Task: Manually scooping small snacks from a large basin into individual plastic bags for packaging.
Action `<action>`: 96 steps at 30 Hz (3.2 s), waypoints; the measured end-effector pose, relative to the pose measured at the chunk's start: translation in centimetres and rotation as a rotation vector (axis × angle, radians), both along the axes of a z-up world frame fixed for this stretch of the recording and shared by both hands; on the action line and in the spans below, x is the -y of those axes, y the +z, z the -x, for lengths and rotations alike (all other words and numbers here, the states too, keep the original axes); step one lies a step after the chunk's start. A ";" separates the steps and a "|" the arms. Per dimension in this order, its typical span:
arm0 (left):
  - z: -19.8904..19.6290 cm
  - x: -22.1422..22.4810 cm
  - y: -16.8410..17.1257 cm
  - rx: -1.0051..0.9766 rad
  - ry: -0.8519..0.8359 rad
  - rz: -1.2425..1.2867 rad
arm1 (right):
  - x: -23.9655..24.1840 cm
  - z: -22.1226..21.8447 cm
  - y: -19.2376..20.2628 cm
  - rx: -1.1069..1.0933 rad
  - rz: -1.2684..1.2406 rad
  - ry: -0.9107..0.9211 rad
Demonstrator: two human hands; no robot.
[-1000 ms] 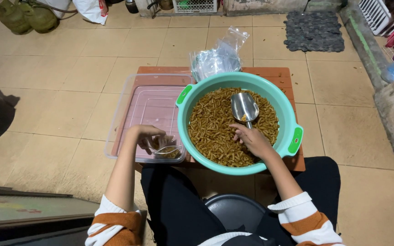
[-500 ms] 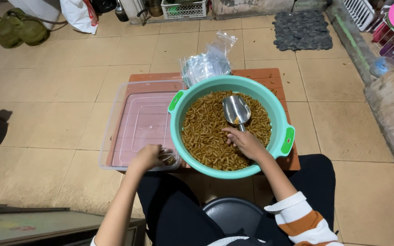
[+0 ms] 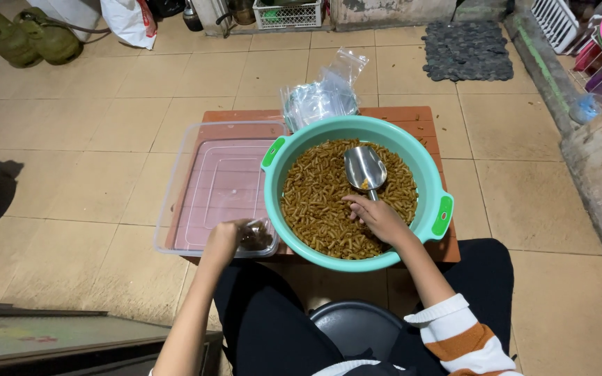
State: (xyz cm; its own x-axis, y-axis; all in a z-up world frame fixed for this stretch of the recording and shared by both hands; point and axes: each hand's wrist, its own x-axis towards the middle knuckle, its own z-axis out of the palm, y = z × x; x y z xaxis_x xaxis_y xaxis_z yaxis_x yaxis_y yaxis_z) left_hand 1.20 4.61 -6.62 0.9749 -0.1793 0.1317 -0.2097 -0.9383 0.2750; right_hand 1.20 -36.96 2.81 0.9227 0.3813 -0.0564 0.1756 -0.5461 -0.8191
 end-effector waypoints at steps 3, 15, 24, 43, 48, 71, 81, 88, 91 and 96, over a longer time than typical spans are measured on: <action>-1.3 -0.4 0.3 0.065 0.029 0.032 | 0.0 -0.3 -0.4 0.011 0.003 -0.004; 4.8 3.4 6.4 0.364 -0.207 0.158 | -0.1 0.2 0.5 0.000 0.013 -0.003; 5.6 2.0 5.9 -0.075 -0.118 0.051 | 0.0 -0.1 0.2 0.000 0.030 0.012; 2.9 5.8 15.4 -0.279 -0.100 0.259 | -0.4 -0.1 0.4 0.006 0.164 0.030; -2.4 9.0 18.7 -0.036 -0.181 0.223 | -0.5 0.1 1.0 -0.017 0.128 0.063; -41.0 18.9 -4.8 -0.012 0.247 -0.545 | 0.1 -2.8 -1.6 -0.289 0.215 0.157; -38.4 18.4 -3.8 0.347 0.152 -0.433 | 0.3 -3.0 -3.0 -0.273 0.221 0.182; -36.6 18.4 -2.7 0.357 0.061 0.044 | 0.2 -3.4 -2.8 -0.296 0.258 0.186; -34.2 19.9 0.3 0.392 0.038 0.454 | 0.2 -3.6 -2.5 -0.311 0.250 0.201; -26.2 23.9 8.7 0.793 0.053 0.838 | -0.6 -1.6 0.0 -0.172 0.224 -0.060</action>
